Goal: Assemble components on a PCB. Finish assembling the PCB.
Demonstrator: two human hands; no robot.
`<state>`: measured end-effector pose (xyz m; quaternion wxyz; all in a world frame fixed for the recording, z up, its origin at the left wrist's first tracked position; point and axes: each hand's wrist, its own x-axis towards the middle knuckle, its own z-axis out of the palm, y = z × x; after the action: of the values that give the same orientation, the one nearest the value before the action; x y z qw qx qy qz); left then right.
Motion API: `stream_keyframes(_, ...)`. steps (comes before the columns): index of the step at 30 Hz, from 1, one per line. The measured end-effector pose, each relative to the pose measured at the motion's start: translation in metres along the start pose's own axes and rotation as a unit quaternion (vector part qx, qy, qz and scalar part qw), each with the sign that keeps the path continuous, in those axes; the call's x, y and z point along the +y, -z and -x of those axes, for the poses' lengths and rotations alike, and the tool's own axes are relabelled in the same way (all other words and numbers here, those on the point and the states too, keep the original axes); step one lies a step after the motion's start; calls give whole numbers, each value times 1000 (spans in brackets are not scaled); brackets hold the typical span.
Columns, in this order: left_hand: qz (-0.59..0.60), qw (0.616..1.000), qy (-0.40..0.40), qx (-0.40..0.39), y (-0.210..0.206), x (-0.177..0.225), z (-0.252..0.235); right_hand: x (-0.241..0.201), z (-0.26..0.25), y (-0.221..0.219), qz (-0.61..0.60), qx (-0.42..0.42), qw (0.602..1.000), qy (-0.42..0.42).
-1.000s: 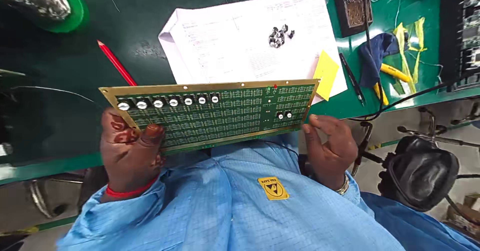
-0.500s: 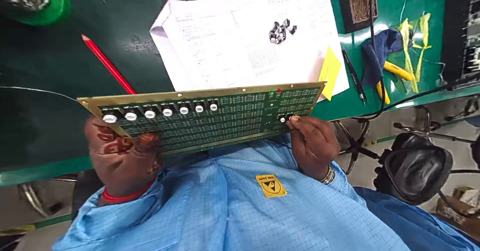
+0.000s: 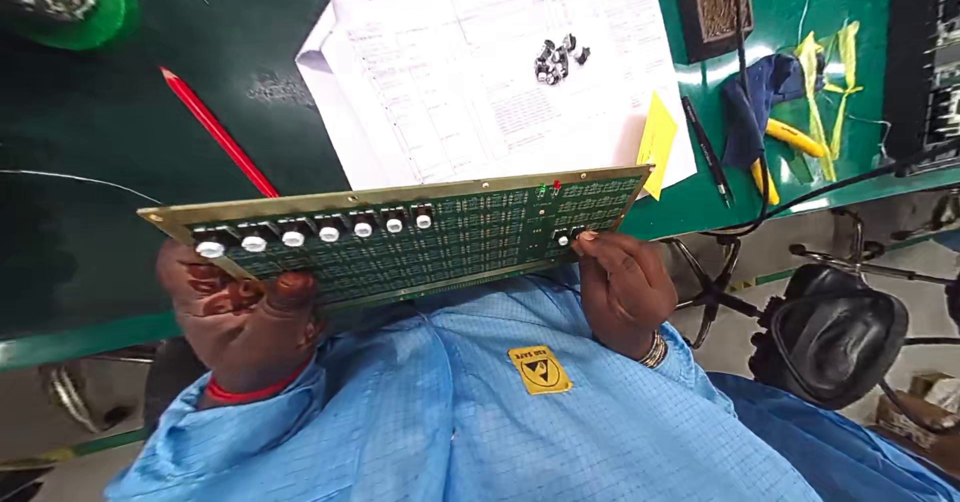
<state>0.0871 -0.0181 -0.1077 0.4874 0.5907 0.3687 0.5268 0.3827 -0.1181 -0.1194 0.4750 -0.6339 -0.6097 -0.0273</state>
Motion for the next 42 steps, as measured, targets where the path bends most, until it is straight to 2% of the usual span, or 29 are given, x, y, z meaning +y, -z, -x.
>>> stream_keyframes(11,3,1000,-8,8,0,-1,1,2,4,-2,1,12,1000,16)
stream_keyframes(32,19,999,-25,-36,-1,-1,-5,2,4,-4,3,18,1000,19)
stream_keyframes(42,10,1000,-17,-21,0,-2,-3,2,4,-4,3,21,1000,16)
